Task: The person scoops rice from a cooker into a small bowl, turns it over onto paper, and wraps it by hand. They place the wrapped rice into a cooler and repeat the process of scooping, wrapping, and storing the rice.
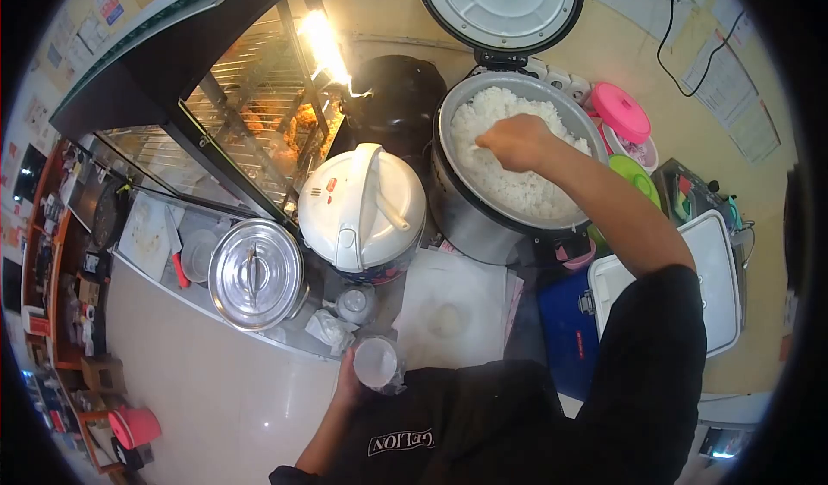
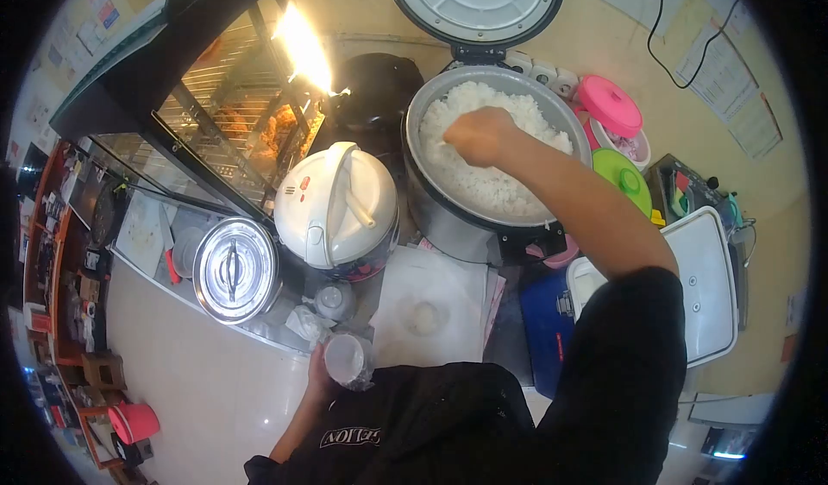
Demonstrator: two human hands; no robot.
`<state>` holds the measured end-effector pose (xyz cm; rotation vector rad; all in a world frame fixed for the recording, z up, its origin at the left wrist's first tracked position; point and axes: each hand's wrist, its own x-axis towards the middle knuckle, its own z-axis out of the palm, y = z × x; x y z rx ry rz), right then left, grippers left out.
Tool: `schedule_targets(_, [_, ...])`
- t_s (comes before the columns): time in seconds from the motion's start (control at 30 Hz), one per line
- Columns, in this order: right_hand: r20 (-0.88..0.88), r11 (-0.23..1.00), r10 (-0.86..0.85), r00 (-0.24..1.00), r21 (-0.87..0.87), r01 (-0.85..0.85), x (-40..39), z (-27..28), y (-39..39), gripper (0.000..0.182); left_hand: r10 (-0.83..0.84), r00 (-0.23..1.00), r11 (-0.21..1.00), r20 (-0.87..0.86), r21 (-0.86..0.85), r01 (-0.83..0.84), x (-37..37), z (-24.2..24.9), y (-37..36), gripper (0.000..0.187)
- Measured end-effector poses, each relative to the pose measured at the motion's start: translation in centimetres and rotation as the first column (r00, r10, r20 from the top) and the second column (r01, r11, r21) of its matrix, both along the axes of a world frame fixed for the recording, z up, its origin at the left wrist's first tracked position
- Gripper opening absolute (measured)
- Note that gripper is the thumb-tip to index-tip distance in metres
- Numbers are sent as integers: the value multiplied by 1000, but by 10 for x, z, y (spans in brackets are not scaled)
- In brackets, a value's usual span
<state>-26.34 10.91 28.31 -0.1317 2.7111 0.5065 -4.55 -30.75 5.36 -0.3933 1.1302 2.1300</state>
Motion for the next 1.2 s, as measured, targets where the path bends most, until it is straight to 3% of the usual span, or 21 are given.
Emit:
schedule_targets(0.07, [-5,999,28,1000,-31,-28,26,3,0,53,-54,998,998,-44,-13,53,-6,16,0,72])
schedule_targets(0.17, [41,1000,28,999,0,-28,56,7,-3,55,-1,998,998,60,57,-2,-13,14,-3,75])
schedule_targets(0.23, [57,999,39,998,-29,-37,72,13,1,58,-12,997,980,71,200,-2,-14,17,-7,75])
schedule_targets(0.33, [48,986,49,998,-163,-40,73,34,26,59,4,993,964,116,264,-35,-15,32,-7,74])
schedule_targets(0.47, [-219,983,-129,967,-159,96,41,27,62,43,-82,997,951,9,301,76,-19,41,4,70])
schedule_targets(0.57, [-283,951,-262,923,-239,197,16,-6,62,35,-137,989,926,47,360,111,-33,59,16,71])
schedule_targets(0.7, [-138,952,-254,957,-210,222,8,0,35,33,-40,989,901,144,434,-26,-47,79,31,82])
schedule_targets(0.77, [32,971,-186,982,-150,188,19,14,28,34,-116,992,778,47,625,62,-56,68,32,83])
schedule_targets(0.8, [28,965,-166,986,-202,168,30,11,27,37,-146,989,696,-14,709,113,-63,66,35,84])
schedule_targets(0.9, [79,942,-125,989,-303,143,58,5,32,44,-203,978,669,-46,723,172,-83,102,49,80])
schedule_targets(0.97, [195,932,-124,973,-313,181,64,16,37,48,-81,985,868,-152,474,145,-96,131,66,76])
schedule_targets(1.07, [-60,910,-132,989,-402,96,85,23,70,48,101,873,979,-477,205,-2,-133,161,114,68])
schedule_targets(1.13, [-242,912,-208,948,-399,99,100,29,77,43,-76,543,990,-836,-126,-55,-166,182,142,63])
schedule_targets(1.2, [-333,905,-255,908,-414,102,106,15,81,36,-361,229,865,-904,-417,-279,-195,202,184,65])
